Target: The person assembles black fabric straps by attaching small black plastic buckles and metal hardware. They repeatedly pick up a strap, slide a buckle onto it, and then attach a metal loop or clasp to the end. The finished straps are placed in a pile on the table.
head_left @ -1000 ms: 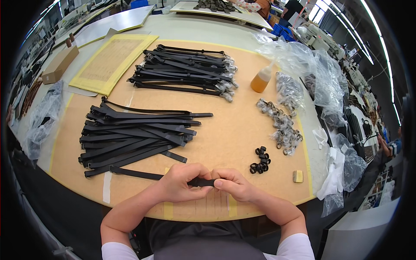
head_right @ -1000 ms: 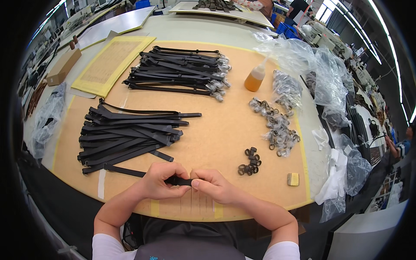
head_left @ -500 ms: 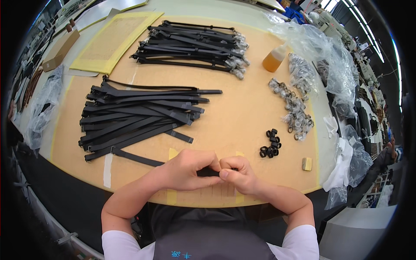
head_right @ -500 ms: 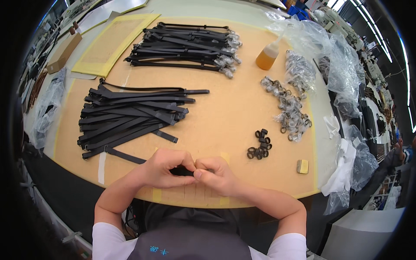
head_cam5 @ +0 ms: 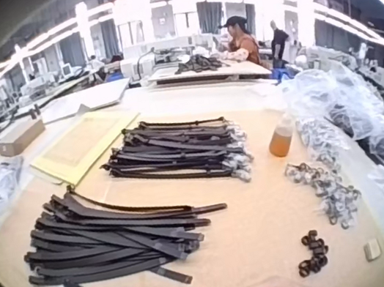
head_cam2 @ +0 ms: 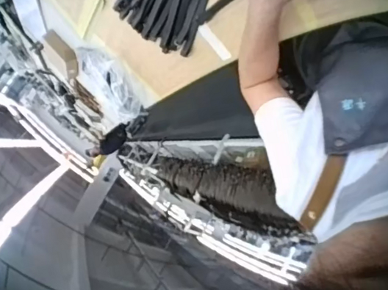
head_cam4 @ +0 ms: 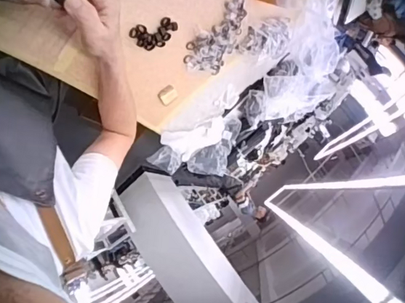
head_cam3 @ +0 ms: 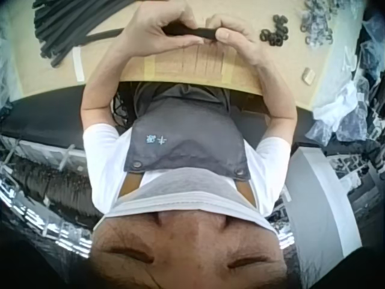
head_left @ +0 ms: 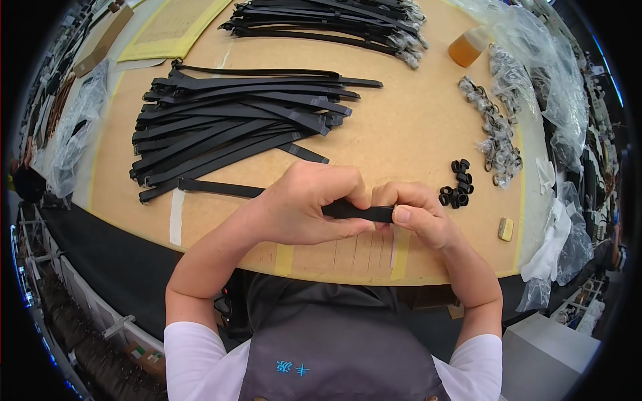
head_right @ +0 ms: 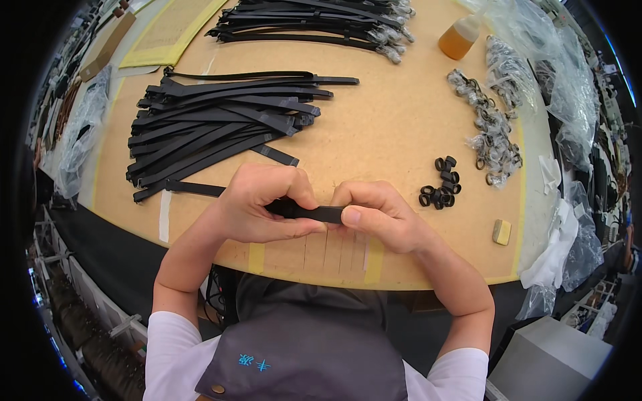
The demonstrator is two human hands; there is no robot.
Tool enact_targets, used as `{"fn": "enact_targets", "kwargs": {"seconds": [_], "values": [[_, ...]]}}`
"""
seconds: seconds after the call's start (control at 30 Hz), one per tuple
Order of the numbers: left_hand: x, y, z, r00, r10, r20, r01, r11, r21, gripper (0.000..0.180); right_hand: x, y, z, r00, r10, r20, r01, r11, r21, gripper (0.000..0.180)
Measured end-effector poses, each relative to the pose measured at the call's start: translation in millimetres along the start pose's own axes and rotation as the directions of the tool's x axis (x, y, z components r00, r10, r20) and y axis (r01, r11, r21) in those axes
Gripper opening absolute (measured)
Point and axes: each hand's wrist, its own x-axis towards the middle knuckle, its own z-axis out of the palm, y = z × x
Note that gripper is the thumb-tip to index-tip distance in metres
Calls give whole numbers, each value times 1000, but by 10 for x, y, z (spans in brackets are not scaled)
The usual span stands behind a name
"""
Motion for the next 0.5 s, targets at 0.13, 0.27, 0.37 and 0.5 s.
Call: {"fn": "enact_targets", "kwargs": {"seconds": [0.13,0.27,0.37,0.5], "values": [[-29,-63,60,1000,17,-5,-17,1000,18,27,-10,-23,60,998,28,-53,-35,992,-121,26],[-19,160,-65,992,-118,46,114,991,73,45,-37,-92,123,985,-149,-83,116,943,-311,29],[-254,292,-446,959,-283,-5,275,927,254,48,-123,-231,-18,951,-271,-146,232,943,-239,31],[-500,271,-1147,975,-210,-73,221,881,418,35,-5,-351,-339,942,-287,-174,238,937,-257,32]]}}
